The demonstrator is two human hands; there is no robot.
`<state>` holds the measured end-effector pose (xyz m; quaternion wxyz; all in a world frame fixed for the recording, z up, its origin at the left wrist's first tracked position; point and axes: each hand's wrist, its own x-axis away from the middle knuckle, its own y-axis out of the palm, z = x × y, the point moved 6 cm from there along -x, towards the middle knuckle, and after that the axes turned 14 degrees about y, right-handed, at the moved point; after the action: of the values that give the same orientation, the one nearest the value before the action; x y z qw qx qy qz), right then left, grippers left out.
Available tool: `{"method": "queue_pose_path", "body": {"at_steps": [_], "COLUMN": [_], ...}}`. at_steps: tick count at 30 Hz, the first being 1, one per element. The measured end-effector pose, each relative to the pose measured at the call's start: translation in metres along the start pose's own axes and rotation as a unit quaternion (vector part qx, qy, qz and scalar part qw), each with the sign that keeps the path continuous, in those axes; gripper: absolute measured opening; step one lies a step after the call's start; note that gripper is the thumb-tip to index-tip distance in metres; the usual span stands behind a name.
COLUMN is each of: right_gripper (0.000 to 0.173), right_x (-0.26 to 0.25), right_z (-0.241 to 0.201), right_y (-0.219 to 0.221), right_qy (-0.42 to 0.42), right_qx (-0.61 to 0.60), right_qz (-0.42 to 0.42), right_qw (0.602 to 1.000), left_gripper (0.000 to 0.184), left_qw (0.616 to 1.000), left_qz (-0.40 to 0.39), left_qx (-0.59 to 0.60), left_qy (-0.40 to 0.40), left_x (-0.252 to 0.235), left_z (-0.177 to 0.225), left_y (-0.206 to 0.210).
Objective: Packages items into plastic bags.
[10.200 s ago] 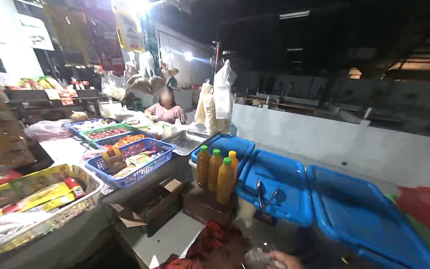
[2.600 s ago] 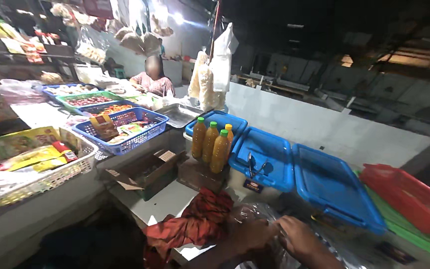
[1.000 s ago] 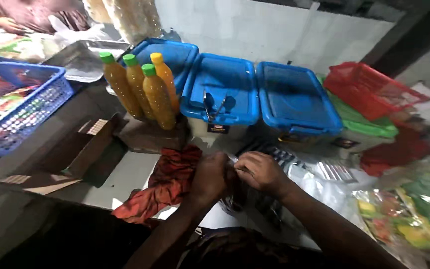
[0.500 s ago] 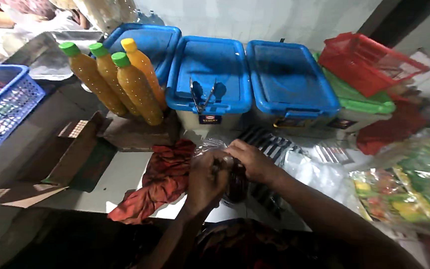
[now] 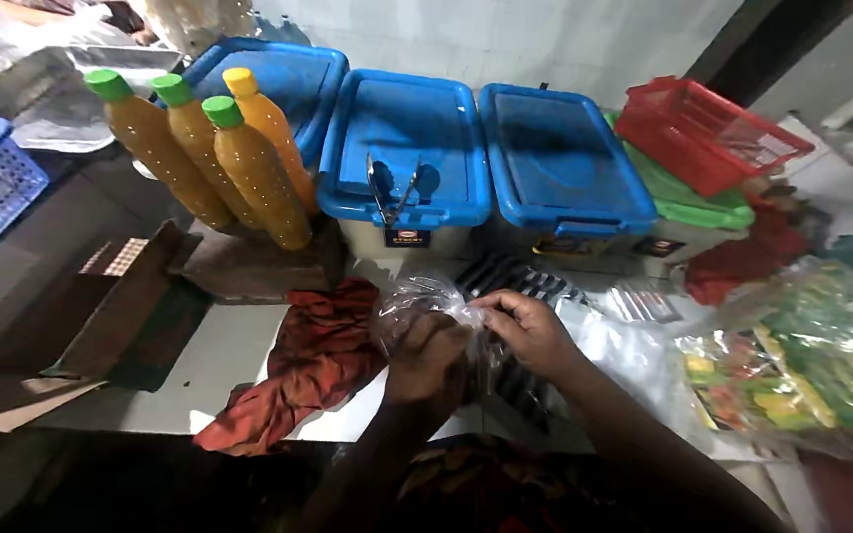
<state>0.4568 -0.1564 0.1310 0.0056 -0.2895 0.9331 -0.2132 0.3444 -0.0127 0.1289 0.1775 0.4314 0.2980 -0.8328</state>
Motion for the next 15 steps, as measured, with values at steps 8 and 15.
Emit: {"method": "queue_pose_path", "body": {"at_steps": [8,15], "right_gripper": [0.023,0.034], "right_x": [0.004,0.001], "right_z": [0.005,-0.005], "right_y": [0.015,0.023], "right_qy": [0.037,-0.020], "right_qx": [0.110,0.165], "right_qz": [-0.024,0.034], "right_qw": [0.993,0.986], "left_gripper": [0.060,0.021], "left_qw": [0.968,0.954], "left_qz": [-0.220,-0.221], "left_qx": [-0.116,-0.185], "left_qy": [0.016,0.078], "left_x": [0.010,-0.010], "left_z": [0.008,0.007], "left_y": [0.003,-0.020]}}
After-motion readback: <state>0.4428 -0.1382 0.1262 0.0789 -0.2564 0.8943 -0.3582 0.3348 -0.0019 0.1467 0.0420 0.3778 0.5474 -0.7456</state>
